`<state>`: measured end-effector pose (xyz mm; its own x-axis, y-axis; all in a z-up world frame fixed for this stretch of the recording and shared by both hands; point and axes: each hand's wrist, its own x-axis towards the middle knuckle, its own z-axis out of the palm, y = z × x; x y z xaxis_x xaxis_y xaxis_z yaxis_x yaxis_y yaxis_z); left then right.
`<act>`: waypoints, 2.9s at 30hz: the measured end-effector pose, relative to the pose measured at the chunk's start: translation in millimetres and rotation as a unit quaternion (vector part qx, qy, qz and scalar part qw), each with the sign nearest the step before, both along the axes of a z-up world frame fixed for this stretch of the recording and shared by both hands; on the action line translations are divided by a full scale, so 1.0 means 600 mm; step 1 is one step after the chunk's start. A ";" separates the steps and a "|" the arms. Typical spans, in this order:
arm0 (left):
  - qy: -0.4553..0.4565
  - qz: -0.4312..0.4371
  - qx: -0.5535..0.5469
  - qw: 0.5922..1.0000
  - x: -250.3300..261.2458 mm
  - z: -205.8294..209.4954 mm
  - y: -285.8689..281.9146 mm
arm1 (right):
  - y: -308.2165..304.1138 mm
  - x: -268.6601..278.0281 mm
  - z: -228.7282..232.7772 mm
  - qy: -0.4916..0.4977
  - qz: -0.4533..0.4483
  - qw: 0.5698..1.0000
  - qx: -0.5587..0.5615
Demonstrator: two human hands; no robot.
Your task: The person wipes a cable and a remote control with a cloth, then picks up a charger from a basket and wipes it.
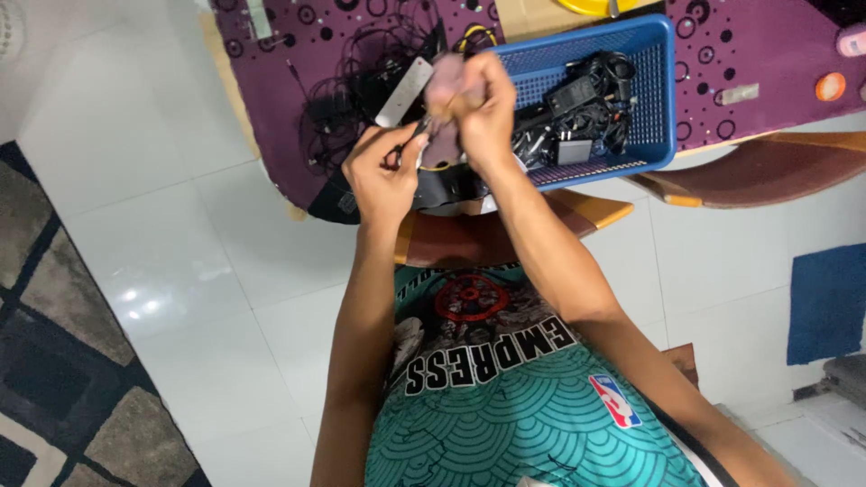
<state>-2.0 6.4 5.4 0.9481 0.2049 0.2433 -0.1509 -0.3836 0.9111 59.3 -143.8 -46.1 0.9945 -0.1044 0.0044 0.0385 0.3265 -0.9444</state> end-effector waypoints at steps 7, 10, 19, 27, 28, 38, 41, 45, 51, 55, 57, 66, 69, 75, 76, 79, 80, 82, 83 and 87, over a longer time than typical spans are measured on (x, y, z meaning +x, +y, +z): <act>-0.043 0.063 -0.003 0.997 -0.001 -0.010 0.010 | 0.006 -0.040 0.003 0.006 0.120 0.993 0.013; -0.078 0.027 0.046 0.996 0.001 -0.013 0.009 | 0.035 -0.054 0.007 0.014 0.141 0.990 0.027; 0.047 -0.064 -0.128 0.989 0.023 0.003 0.066 | 0.038 -0.040 0.023 0.000 0.128 0.991 -0.048; 0.081 -0.126 -0.260 0.954 0.080 -0.035 0.087 | 0.045 -0.014 0.071 -0.079 0.184 0.969 -0.143; 0.087 -0.122 -0.267 0.952 0.082 -0.037 0.091 | 0.049 -0.016 0.074 -0.055 0.189 0.972 -0.126; 0.058 -0.011 -0.487 0.872 0.130 0.014 0.182 | 0.071 -0.060 -0.008 -0.018 0.221 0.920 -0.323; -0.003 0.037 -0.452 0.891 0.133 0.028 0.230 | 0.052 -0.071 -0.049 -0.022 0.217 0.895 -0.390; -0.058 0.099 -0.414 0.903 0.123 0.039 0.297 | 0.032 -0.072 -0.091 0.072 0.210 0.805 -0.549; -0.026 0.150 -0.061 0.986 0.107 -0.032 0.325 | 0.014 -0.076 -0.163 0.052 0.056 0.943 -0.325; 0.048 -0.044 -0.129 0.989 0.091 -0.110 0.274 | 0.019 -0.058 -0.157 0.122 0.018 0.989 -0.085; 0.050 -0.154 -0.022 0.987 0.063 -0.127 0.230 | 0.037 -0.052 -0.127 0.137 0.015 0.990 0.002; 0.160 -0.238 0.045 0.957 0.041 -0.224 0.167 | 0.111 -0.035 0.018 0.000 0.131 0.947 -0.293; 0.182 -0.244 0.023 0.952 0.062 -0.222 0.196 | 0.091 -0.029 0.044 0.009 0.158 0.936 -0.315; 0.182 -0.179 0.015 0.967 0.096 -0.223 0.220 | 0.033 -0.023 0.014 0.004 0.123 0.892 -0.435; 0.189 -0.171 -0.015 0.967 0.101 -0.228 0.221 | 0.021 -0.024 0.006 -0.004 0.107 0.896 -0.430; 0.209 -0.135 -0.011 0.968 0.111 -0.242 0.218 | -0.026 -0.029 -0.002 -0.011 0.043 0.900 -0.433; 0.217 -0.119 0.006 0.969 0.113 -0.245 0.215 | -0.046 -0.032 0.001 0.000 0.017 0.896 -0.444; 0.182 -0.125 0.069 0.973 0.116 -0.249 0.209 | -0.080 -0.041 0.010 0.029 -0.026 0.915 -0.401; 0.163 -0.128 0.099 0.973 0.120 -0.252 0.204 | -0.097 -0.045 0.013 0.046 -0.043 0.936 -0.346; 0.157 -0.125 0.091 0.975 0.129 -0.256 0.169 | -0.158 -0.066 0.019 0.039 -0.132 0.908 -0.396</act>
